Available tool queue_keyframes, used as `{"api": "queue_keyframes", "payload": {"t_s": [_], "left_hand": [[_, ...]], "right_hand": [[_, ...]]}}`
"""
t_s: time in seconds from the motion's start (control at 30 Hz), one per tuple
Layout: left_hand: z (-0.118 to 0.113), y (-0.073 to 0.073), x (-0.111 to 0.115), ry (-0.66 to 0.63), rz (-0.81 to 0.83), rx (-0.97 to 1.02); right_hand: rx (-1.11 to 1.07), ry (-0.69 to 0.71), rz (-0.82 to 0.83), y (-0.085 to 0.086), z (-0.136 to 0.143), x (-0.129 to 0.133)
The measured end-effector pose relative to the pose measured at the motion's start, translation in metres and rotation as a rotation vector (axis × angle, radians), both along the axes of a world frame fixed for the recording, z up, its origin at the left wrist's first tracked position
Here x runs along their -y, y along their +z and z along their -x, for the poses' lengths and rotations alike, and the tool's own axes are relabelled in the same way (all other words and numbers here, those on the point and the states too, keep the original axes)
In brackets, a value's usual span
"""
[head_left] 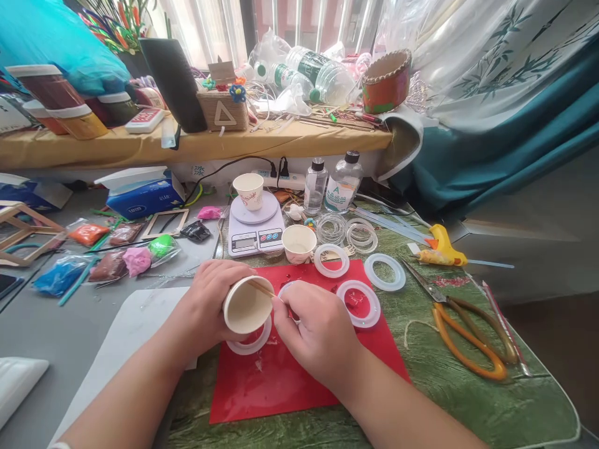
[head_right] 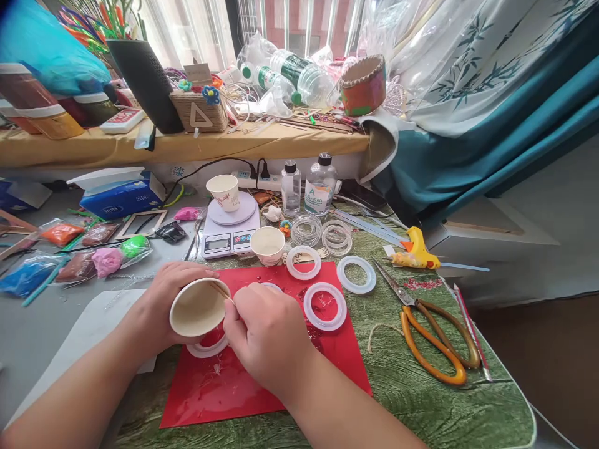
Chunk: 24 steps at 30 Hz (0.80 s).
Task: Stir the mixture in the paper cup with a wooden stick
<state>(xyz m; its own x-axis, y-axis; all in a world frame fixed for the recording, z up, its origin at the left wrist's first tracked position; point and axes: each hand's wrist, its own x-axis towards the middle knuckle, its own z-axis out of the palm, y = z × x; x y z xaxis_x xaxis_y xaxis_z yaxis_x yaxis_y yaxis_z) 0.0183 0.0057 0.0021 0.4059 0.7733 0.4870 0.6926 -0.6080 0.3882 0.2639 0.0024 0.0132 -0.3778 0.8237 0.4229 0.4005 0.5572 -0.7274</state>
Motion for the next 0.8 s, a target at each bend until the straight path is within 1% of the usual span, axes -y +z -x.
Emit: {"api": "queue_keyframes", "payload": {"t_s": [0.1, 0.13, 0.23, 0.33, 0.43, 0.53, 0.63, 0.8], "left_hand": [[-0.0007, 0.0017, -0.0007, 0.007, 0.013, -0.023], [-0.0008, 0.0022, -0.001, 0.008, 0.016, -0.034], [-0.0008, 0.0031, -0.0016, -0.005, 0.002, -0.053], [-0.0011, 0.004, -0.002, -0.016, -0.018, -0.054], [-0.0016, 0.0053, -0.0023, -0.011, -0.043, -0.053], [-0.0016, 0.0064, -0.0026, -0.014, -0.059, -0.051], [-0.0013, 0.0065, -0.0028, -0.016, -0.058, -0.06], [-0.0017, 0.0059, -0.0033, -0.017, -0.052, -0.07]], "right_hand": [[-0.056, 0.06, 0.178, 0.0007, 0.0018, 0.0013], [-0.076, 0.06, 0.208, 0.0008, 0.0021, 0.0014], [-0.083, 0.04, 0.175, 0.0006, 0.0022, 0.0012], [-0.096, 0.107, 0.198, 0.0001, 0.0025, 0.0013], [-0.118, 0.049, 0.257, -0.0004, 0.0032, 0.0023], [-0.157, 0.048, 0.337, -0.0007, 0.0034, 0.0033], [-0.148, -0.01, 0.318, -0.0011, 0.0034, 0.0038], [-0.162, 0.023, 0.358, -0.0013, 0.0043, 0.0038]]}}
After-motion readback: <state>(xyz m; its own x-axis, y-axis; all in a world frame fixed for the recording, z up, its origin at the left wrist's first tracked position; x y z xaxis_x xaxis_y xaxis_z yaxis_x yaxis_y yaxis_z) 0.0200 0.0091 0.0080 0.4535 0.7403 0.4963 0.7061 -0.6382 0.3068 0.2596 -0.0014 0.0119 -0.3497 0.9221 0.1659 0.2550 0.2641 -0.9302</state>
